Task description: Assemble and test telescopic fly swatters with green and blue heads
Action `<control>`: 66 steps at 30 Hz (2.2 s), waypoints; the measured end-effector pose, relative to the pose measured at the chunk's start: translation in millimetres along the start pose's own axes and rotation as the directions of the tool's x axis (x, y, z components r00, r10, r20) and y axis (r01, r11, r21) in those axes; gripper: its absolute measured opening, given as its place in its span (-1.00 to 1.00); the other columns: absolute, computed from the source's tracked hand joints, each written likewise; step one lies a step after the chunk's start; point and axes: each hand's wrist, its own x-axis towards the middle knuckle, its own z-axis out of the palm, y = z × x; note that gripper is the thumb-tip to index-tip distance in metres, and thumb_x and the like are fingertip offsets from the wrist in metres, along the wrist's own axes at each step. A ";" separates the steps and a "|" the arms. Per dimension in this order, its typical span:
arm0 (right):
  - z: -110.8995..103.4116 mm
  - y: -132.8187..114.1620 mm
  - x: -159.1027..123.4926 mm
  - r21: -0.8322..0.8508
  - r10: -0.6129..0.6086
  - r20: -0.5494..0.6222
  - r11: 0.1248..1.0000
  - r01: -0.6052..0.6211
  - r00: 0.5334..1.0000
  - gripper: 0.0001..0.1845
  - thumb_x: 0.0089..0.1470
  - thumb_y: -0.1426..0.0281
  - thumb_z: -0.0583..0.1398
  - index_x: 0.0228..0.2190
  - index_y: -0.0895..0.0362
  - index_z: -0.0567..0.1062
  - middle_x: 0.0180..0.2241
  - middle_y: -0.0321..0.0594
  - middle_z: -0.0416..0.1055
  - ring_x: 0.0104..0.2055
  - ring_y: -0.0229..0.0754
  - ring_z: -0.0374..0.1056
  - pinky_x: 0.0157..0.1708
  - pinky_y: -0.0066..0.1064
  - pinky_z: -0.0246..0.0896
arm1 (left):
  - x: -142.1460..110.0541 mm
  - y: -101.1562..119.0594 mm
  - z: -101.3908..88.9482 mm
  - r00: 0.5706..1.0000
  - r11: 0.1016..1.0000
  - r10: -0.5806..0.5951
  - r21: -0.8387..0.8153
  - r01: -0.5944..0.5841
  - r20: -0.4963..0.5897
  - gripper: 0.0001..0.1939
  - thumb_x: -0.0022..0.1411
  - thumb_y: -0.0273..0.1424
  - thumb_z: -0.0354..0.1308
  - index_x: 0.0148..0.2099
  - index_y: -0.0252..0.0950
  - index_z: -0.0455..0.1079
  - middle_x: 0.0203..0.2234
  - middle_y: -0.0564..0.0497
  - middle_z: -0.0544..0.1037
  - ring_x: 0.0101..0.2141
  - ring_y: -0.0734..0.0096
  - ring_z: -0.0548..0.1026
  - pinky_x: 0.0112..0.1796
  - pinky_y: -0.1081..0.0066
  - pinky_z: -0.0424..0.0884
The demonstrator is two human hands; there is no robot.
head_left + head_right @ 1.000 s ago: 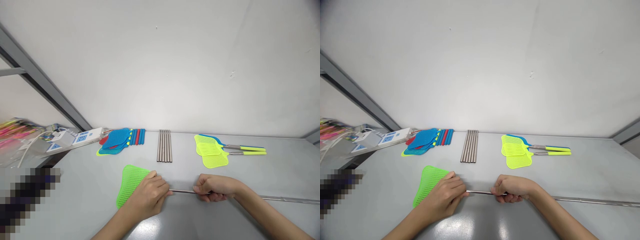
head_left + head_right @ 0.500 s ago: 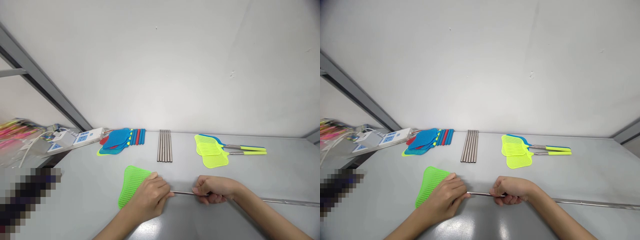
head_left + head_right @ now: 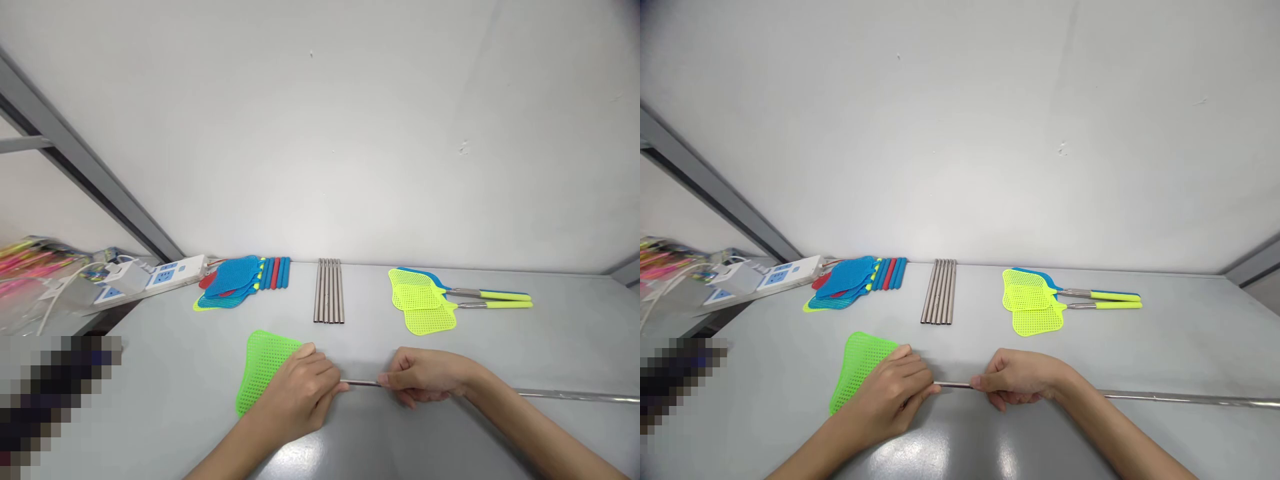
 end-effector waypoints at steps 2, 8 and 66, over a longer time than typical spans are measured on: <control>0.5 1.1 0.8 -0.009 0.010 -0.030 1.000 -0.010 1.000 -0.48 -0.01 0.06 0.09 -0.73 0.20 0.33 -0.88 -0.51 -0.06 -0.84 -0.47 -0.23 -0.87 -0.55 -0.39 | 0.3 -0.6 -1.0 1.000 1.000 0.000 0.010 0.000 0.011 -0.68 0.27 -0.44 -0.13 -0.55 -0.31 0.16 -0.68 0.09 0.24 -0.60 0.48 0.15 -0.47 0.40 0.04; -1.2 5.5 2.7 -0.009 0.002 -0.049 1.000 -0.003 0.999 -0.46 -0.04 0.05 0.11 -0.77 0.20 0.31 -0.90 -0.50 -0.06 -0.85 -0.48 -0.23 -0.85 -0.53 -0.41 | 2.5 0.4 -1.8 1.000 1.000 -0.002 -0.018 0.003 0.021 -0.66 0.28 -0.43 -0.14 -0.56 -0.31 0.17 -0.69 0.11 0.23 -0.61 0.51 0.14 -0.47 0.42 0.06; 4.4 -5.6 -5.9 -0.296 -0.119 -0.268 0.954 0.036 0.956 -0.75 -0.02 0.31 0.09 -0.53 0.21 0.46 -0.63 -0.33 0.22 -0.63 -0.38 0.11 -0.66 -0.58 0.00 | 2.2 -11.3 -6.2 0.994 0.990 -0.091 -0.102 0.096 0.054 -0.83 0.25 -0.46 -0.09 -0.41 -0.30 0.22 -0.44 0.05 0.30 -0.31 0.41 0.25 -0.07 0.18 0.02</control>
